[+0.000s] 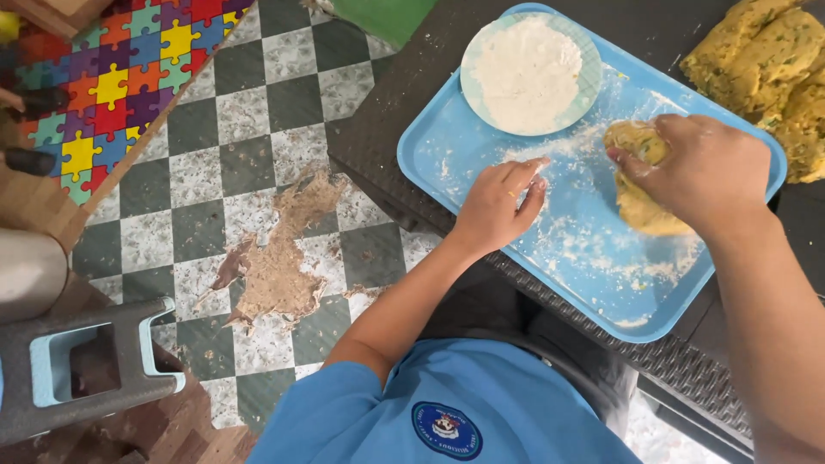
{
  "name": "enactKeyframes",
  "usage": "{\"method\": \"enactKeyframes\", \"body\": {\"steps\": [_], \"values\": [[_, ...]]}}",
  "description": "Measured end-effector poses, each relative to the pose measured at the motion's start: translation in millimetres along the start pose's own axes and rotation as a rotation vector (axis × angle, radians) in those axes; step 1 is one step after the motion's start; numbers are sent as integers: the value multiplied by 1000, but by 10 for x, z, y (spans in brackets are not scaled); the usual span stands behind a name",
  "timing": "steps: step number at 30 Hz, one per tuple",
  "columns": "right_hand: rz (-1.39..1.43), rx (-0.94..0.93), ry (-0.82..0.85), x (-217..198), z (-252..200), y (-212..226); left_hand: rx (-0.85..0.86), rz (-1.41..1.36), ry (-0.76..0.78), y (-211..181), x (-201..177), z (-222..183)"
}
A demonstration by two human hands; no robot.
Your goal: The person is preparing dough by weighing small portions on a digital scale, kneading a large mass of dough, and coating it in flour on a tray.
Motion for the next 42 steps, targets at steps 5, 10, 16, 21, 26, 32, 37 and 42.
{"method": "enactKeyframes", "body": {"steps": [5,10,16,21,26,32,37,42], "values": [[-67,-84,245,-773,266,291,-10,-4,-1,-40,-29,21],[-116,-158,151,-793,-296,707,-48,6,-20,-75,-31,41],[203,-139,48,-1047,-250,420,-103,-26,34,-14,-8,31],[461,54,525,-555,142,195,-87,-71,3,-6,-17,50],[488,21,521,-355,-205,331,-72,-65,-4,-10,-41,29],[239,-74,-45,-647,-663,422,-53,-91,20,-22,-25,44],[89,-144,-217,-661,-684,389,-54,-114,29,-11,-35,44],[174,-84,-187,-275,-688,335,-45,-72,40,19,4,14]]}}
Point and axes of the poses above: each hand's wrist, its own z-axis towards the middle knuckle, its own x-axis out of the palm, y = z × x, the point moved 2 cm from there along z, towards the middle knuckle, and after that the axes turned 9 degrees about -z, right-handed, at the moved point
